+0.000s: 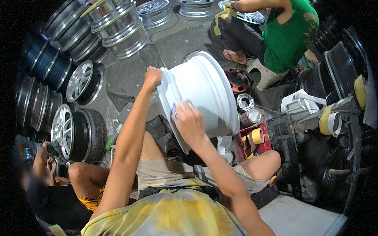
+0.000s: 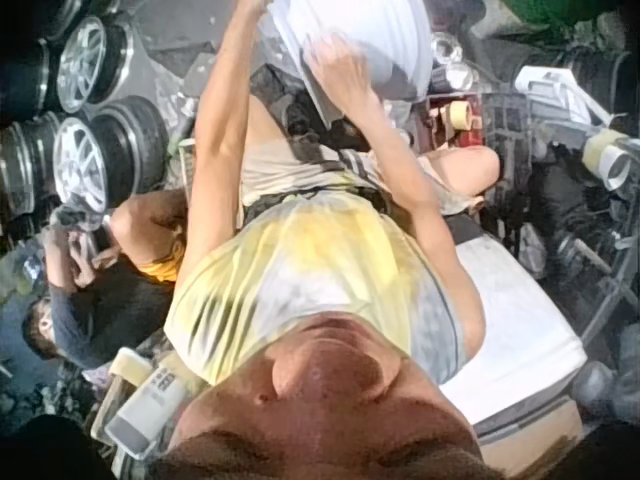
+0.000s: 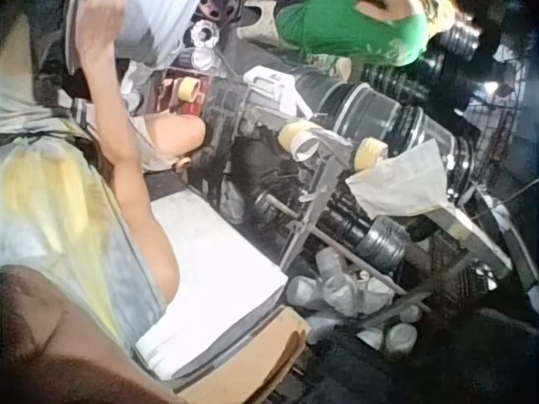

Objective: The person scrubs a white wheel rim with a purple abrasive pad, rotating it to clean the outer barrel and inner face. The person then flips the rim and scrubs the inner spokes and backside. The person works while sitting on the floor in a workshop filled with other rims.

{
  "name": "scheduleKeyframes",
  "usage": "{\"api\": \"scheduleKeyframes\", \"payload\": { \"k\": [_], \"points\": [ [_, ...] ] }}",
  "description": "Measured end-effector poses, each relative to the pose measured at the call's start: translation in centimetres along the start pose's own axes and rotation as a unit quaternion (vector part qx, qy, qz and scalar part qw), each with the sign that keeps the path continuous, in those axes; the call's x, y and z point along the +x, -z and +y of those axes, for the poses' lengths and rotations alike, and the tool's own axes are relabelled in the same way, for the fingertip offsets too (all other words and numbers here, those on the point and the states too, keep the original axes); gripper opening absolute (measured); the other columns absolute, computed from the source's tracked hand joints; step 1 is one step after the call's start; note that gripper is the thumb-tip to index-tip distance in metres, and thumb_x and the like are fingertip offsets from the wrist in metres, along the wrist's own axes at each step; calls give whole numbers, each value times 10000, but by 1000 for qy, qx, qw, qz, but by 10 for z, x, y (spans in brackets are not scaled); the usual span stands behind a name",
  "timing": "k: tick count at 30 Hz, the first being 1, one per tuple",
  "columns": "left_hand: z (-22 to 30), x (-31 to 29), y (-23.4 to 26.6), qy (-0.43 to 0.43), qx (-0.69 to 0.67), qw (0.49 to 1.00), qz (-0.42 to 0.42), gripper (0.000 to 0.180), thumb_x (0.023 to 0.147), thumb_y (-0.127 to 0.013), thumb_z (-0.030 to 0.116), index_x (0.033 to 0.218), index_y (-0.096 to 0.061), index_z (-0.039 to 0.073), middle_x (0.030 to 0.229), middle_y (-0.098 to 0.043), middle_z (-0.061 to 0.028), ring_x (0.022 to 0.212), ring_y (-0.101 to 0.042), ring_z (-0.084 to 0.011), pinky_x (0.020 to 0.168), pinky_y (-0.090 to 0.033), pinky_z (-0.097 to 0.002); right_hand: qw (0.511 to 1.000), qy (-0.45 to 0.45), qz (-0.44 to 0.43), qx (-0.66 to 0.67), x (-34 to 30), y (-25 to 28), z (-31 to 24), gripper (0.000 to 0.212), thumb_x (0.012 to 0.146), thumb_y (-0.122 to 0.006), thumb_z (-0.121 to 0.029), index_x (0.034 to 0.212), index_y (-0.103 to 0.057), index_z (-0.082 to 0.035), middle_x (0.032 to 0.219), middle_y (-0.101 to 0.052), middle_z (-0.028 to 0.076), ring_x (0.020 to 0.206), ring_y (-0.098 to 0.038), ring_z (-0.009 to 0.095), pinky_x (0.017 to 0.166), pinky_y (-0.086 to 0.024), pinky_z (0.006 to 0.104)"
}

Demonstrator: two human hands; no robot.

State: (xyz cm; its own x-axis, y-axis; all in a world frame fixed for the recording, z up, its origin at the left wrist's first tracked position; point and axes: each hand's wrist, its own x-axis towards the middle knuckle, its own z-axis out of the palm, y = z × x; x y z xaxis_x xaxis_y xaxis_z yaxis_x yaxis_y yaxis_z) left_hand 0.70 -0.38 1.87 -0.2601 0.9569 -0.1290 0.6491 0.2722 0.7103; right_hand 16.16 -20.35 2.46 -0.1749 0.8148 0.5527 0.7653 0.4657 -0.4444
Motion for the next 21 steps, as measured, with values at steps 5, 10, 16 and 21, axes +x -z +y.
{"api": "scheduleKeyframes", "payload": {
  "k": [5,10,16,21],
  "points": [
    [-9,14,24,-131,174,976,-15,533,1009,-501,305,1277,-570,-151,1341,-572,-372,1277,-570,-455,1091,-448,-487,993,-32,89,75,82,21,37,186,946,-666,-152,1051,-727,-11,963,-690,171,876,-681,323,797,-537,427],
    [-23,-74,45,-496,242,832,-65,459,1056,-485,302,1351,-599,-30,1476,-529,-216,1373,-491,-404,1200,-333,-516,940,-233,195,158,7,66,64,177,957,-692,-165,954,-636,3,745,-584,90,686,-560,179,680,-481,352],
    [-46,-253,67,-431,140,713,-535,386,1011,-593,316,1087,-700,-47,1180,-702,-222,995,-706,-369,837,-595,-432,852,-406,155,292,-80,70,49,202,948,-709,-147,883,-563,-23,718,-482,0,689,-445,83,616,-396,277],
    [-29,-249,60,-411,-76,856,-304,247,950,-716,166,1127,-687,-4,1024,-706,-167,898,-704,-329,788,-594,-397,889,-316,-6,332,-98,85,29,137,904,-758,-102,904,-658,-8,829,-599,15,759,-529,97,706,-448,271]
  ]
}}
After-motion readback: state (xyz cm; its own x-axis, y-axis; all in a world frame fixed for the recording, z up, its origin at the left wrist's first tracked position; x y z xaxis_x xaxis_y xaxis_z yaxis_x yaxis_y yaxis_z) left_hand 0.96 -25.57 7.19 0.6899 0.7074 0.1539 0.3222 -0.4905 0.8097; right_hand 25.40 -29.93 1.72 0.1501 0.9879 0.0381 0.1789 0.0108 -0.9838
